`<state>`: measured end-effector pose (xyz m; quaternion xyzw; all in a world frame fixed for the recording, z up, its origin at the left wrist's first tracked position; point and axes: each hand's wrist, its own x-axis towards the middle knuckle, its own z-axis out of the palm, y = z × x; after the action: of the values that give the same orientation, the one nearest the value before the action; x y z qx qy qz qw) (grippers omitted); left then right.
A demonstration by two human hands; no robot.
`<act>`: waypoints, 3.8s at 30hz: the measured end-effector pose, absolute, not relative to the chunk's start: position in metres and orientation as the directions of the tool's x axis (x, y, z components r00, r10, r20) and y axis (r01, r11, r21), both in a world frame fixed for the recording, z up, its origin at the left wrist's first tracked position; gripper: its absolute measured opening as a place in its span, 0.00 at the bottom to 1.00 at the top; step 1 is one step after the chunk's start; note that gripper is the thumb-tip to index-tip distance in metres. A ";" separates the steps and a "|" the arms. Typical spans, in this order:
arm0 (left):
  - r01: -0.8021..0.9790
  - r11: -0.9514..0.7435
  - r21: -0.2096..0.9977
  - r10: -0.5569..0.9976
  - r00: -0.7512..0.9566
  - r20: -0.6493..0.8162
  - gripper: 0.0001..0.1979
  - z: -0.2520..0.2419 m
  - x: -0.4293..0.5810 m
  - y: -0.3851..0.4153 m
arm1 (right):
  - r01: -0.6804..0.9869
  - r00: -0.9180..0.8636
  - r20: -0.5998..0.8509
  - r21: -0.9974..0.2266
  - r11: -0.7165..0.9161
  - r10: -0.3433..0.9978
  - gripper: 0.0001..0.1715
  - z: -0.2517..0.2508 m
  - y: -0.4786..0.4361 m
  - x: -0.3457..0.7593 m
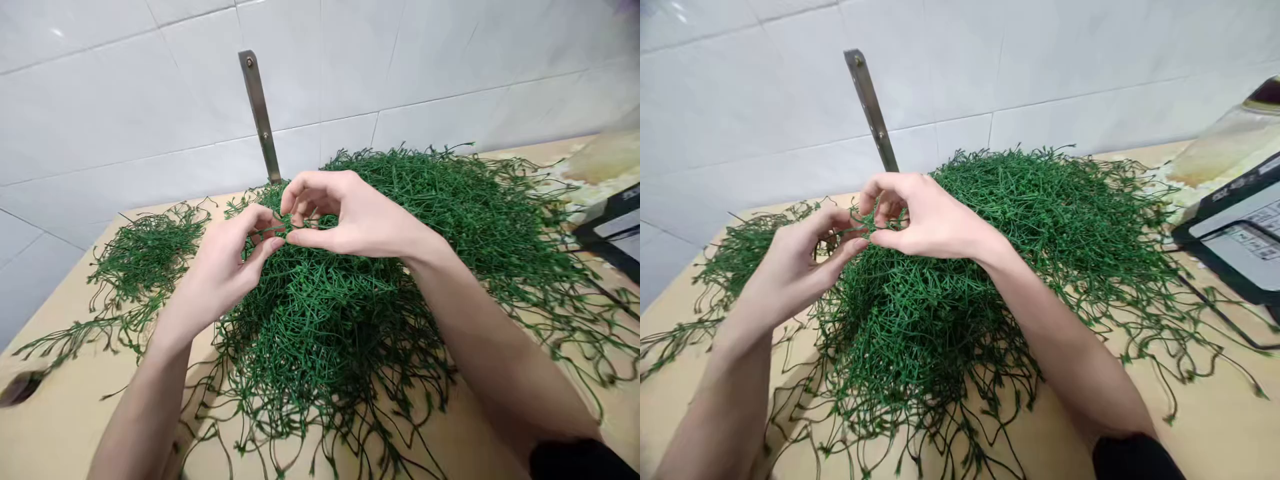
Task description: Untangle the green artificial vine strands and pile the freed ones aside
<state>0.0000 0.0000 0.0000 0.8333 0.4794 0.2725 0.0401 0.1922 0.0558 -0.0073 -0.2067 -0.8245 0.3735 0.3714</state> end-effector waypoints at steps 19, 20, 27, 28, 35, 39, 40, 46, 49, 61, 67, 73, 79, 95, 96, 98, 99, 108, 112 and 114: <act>0.827 -0.484 0.287 0.843 0.353 0.405 0.07 0.002 0.002 -0.006 | 0.017 -0.748 0.280 -0.898 0.439 0.602 0.05 -0.002 0.059 0.199; 0.833 -0.478 0.279 0.845 0.349 0.405 0.07 0.002 0.002 -0.007 | 0.015 -0.753 0.269 -0.906 0.424 0.601 0.06 -0.002 0.060 0.200; 0.841 -0.464 0.278 0.848 0.330 0.415 0.06 0.003 0.002 -0.008 | 0.027 -0.792 0.239 -0.906 0.423 0.562 0.12 -0.006 0.060 0.200; 0.836 -0.465 0.291 0.852 0.334 0.403 0.07 0.003 0.002 -0.008 | 0.026 -0.787 0.247 -0.902 0.430 0.566 0.12 -0.006 0.060 0.199; 0.754 -0.346 0.559 0.938 0.290 0.190 0.10 0.003 0.004 -0.006 | 0.041 -0.752 0.293 -0.873 0.485 0.591 0.11 -0.006 0.057 0.195; 0.760 -0.352 0.547 0.935 0.308 0.174 0.13 0.006 0.003 -0.007 | 0.060 -0.741 0.334 -0.831 0.553 0.582 0.10 -0.006 0.053 0.192; 0.771 -0.369 0.519 0.929 0.319 0.186 0.15 0.006 0.003 -0.007 | 0.078 -0.738 0.339 -0.816 0.573 0.584 0.10 -0.006 0.053 0.191; 0.798 -0.477 0.368 0.875 0.392 0.284 0.14 0.006 0.004 -0.007 | 0.179 -0.732 0.326 -0.755 0.631 0.598 0.07 -0.008 0.052 0.189; 0.811 -0.490 0.318 0.862 0.397 0.315 0.14 0.004 0.004 -0.006 | 0.200 -0.736 0.321 -0.738 0.644 0.596 0.08 -0.007 0.050 0.189; 0.766 -0.460 0.448 0.887 0.423 0.187 0.12 0.002 0.007 -0.005 | 0.112 -0.694 0.419 -0.741 0.662 0.586 0.07 -0.012 0.048 0.185; 0.570 -0.435 0.697 0.882 0.424 0.204 0.10 0.005 -0.002 -0.003 | -0.027 -0.682 0.465 -0.788 0.616 0.565 0.17 -0.011 0.049 0.187; 0.769 -0.349 0.536 0.937 0.263 0.232 0.12 0.003 -0.001 -0.002 | 0.105 -0.582 0.522 -0.712 0.695 0.623 0.08 -0.009 0.057 0.191; 0.824 -0.410 0.391 0.909 0.335 0.248 0.12 0.000 0.004 -0.003 | 0.142 -0.646 0.440 -0.734 0.665 0.623 0.10 -0.012 0.057 0.190; 0.817 -0.437 0.377 0.897 0.424 0.121 0.14 0.006 0.003 -0.011 | 0.185 -0.760 0.327 -0.720 0.668 0.562 0.07 -0.004 0.053 0.199; 0.819 -0.441 0.366 0.896 0.422 0.135 0.14 0.005 0.003 -0.011 | 0.202 -0.758 0.329 -0.703 0.682 0.563 0.08 -0.005 0.053 0.197; 0.817 -0.456 0.353 0.890 0.425 0.166 0.13 0.003 0.003 -0.009 | 0.221 -0.750 0.342 -0.678 0.701 0.567 0.09 -0.008 0.051 0.193; 0.814 -0.464 0.349 0.886 0.428 0.179 0.12 0.002 0.003 -0.008 | 0.225 -0.739 0.357 -0.668 0.709 0.571 0.08 -0.009 0.050 0.191; 0.830 -0.470 0.301 0.881 0.420 0.219 0.10 -0.005 0.002 -0.004 | 0.249 -0.662 0.443 -0.632 0.734 0.605 0.09 -0.016 0.045 0.178; 0.832 -0.475 0.286 0.876 0.417 0.244 0.10 -0.002 0.003 -0.005 | 0.196 -0.659 0.489 -0.621 0.759 0.571 0.12 -0.017 0.047 0.178; 0.828 -0.483 0.286 0.872 0.427 0.238 0.10 -0.001 0.002 -0.005 | 0.155 -0.666 0.507 -0.624 0.766 0.547 0.15 -0.016 0.049 0.180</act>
<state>0.0015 -0.0052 -0.0007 0.8423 0.5045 0.1788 0.0628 0.1799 0.0488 -0.0162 -0.2018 -0.8699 0.2760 0.3556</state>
